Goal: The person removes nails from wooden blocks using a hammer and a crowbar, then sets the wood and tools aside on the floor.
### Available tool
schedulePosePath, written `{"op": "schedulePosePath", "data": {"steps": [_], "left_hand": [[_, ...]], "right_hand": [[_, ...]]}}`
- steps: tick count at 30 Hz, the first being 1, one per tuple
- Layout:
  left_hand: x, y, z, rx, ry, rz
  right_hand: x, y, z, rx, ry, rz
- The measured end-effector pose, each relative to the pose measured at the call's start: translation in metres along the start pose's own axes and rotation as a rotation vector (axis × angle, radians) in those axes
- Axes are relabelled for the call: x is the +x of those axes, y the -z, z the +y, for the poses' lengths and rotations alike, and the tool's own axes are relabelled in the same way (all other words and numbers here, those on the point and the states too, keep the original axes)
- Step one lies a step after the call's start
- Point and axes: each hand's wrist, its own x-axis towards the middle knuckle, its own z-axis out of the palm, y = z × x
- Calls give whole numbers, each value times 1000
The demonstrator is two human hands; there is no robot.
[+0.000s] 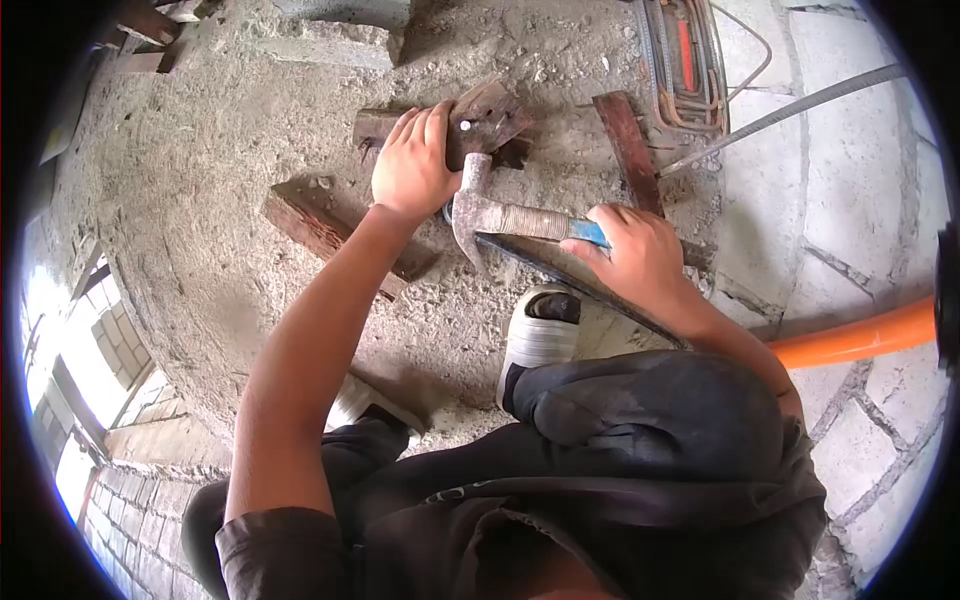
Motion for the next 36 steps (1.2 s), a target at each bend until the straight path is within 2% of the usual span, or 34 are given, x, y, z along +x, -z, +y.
{"op": "schedulePosePath", "data": {"steps": [6,8,9,11,13,15,16,17,19,21,23,24,26,27,28,29,31,33,35,36], "left_hand": [[1,1,3,4,2,39],[3,5,9,39,16,94],[4,9,13,32,47,81],[4,6,9,-19,-15,102],[3,6,6,-26,-32,101],[4,5,4,11,-18,78],[1,6,2,33,-14,48],[-1,7,2,53,-14,20],[4,7,5,3,-26,27],[3,6,11,44,22,51],[3,-1,5,53,-50,112],[3,-2,7,53,-41,105],[2,-2,4,63,-28,104],[3,1,5,40,-40,88],[5,6,6,23,-50,80],[6,13,11,17,27,-1],[2,5,6,43,-58,92],[-1,0,7,22,-79,102],[2,-1,6,45,-19,93],[4,-1,8,49,-38,148]], "right_hand": [[5,13,-9,-10,43,32],[10,26,-17,-43,151,-4],[10,30,-19,-44,138,-3],[14,35,-21,-14,363,24],[10,30,-17,22,372,68],[3,26,-3,-41,-55,-62],[4,28,3,18,-183,-74],[2,28,2,22,-182,-61],[-2,38,-7,-22,-81,-3],[2,45,-25,133,184,22],[13,44,-39,151,404,148],[9,41,-33,159,390,143],[4,30,-11,60,272,-39],[-1,20,3,101,-30,-88],[-9,14,17,49,-154,-99],[-10,13,27,-6,-277,-99],[-15,18,18,78,-233,-68],[-34,15,9,168,-243,-58],[-34,-3,-2,262,-115,-161],[-36,-13,-7,270,-123,-139]]}}
